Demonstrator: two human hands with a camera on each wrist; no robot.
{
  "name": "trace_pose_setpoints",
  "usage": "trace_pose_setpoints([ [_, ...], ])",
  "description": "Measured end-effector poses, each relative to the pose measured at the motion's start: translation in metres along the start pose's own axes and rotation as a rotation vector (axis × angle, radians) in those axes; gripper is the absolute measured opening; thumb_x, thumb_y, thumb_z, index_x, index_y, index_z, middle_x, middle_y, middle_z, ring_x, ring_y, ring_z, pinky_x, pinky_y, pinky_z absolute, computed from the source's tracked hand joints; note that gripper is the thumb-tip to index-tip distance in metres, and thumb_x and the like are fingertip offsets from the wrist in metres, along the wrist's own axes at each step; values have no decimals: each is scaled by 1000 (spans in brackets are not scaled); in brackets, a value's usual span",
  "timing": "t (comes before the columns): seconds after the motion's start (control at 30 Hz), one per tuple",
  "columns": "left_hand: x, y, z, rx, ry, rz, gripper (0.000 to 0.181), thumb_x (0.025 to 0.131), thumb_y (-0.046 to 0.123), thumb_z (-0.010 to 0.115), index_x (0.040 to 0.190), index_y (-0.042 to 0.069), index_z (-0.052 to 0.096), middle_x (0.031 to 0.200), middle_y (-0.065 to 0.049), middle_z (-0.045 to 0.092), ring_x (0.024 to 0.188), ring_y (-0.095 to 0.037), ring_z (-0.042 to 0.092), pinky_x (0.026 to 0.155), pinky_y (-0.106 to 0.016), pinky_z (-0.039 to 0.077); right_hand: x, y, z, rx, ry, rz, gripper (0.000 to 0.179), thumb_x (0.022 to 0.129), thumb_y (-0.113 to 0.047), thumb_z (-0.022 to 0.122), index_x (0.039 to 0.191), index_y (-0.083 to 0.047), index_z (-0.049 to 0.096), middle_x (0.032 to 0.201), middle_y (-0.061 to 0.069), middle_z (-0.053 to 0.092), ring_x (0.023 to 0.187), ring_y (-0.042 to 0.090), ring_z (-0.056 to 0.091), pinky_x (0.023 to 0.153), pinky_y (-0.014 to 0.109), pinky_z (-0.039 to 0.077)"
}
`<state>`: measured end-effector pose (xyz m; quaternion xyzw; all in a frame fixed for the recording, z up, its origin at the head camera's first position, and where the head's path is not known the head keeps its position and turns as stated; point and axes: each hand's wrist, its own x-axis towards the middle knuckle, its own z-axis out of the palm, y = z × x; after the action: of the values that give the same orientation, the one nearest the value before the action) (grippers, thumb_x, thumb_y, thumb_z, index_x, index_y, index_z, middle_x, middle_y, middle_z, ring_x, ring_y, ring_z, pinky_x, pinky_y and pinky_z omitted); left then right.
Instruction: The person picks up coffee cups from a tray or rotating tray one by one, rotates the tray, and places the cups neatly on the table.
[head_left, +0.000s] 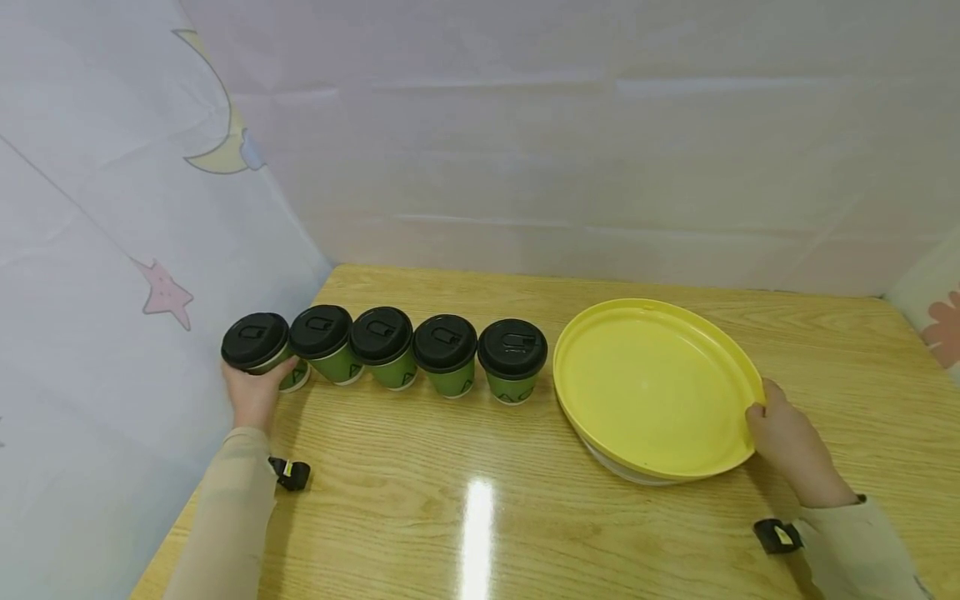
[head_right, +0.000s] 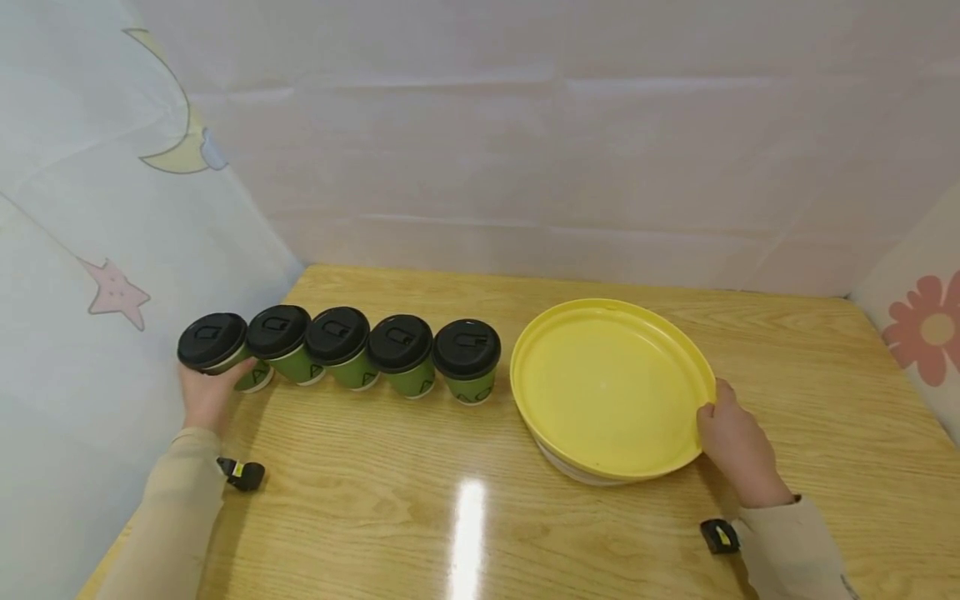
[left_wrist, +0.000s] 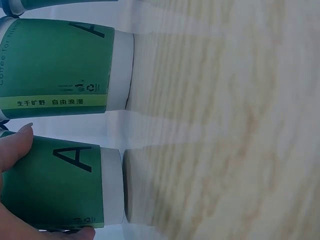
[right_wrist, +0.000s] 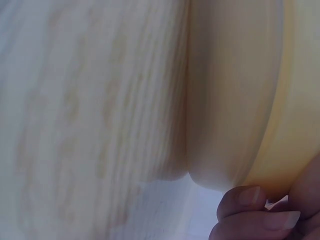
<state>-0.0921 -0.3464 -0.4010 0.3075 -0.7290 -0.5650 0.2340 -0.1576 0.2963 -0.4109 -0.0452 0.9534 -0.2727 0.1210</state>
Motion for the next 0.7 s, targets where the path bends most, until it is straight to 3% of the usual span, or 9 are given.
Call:
trace_pose_setpoints([
  [0.2, 4, 1, 2, -22, 3, 33, 97, 84, 4, 71, 154, 15, 6, 156, -10, 18, 140, -20, 23, 116, -27, 16, 0, -1, 0, 0, -4, 4, 58, 100, -13, 17, 139, 27, 1, 80, 26, 53, 60, 26, 45, 50, 34, 37],
  [0.37, 6, 1, 3, -29, 12, 45, 96, 83, 1, 71, 154, 13, 7, 155, -11, 20, 139, -19, 25, 115, -24, 17, 1, -2, -1, -7, -8, 10, 58, 100, -13, 17, 139, 27, 2, 94, 39, 52, 65, 28, 48, 53, 34, 40],
  [0.7, 8, 1, 5, -63, 12, 10, 96, 83, 0, 70, 154, 14, 8, 155, -11, 20, 139, -19, 24, 115, -25, 17, 2, -1, -2, -18, -15, 17, 58, 100, -13, 18, 138, 28, 1, 102, 46, 48, 68, 31, 50, 57, 38, 44],
])
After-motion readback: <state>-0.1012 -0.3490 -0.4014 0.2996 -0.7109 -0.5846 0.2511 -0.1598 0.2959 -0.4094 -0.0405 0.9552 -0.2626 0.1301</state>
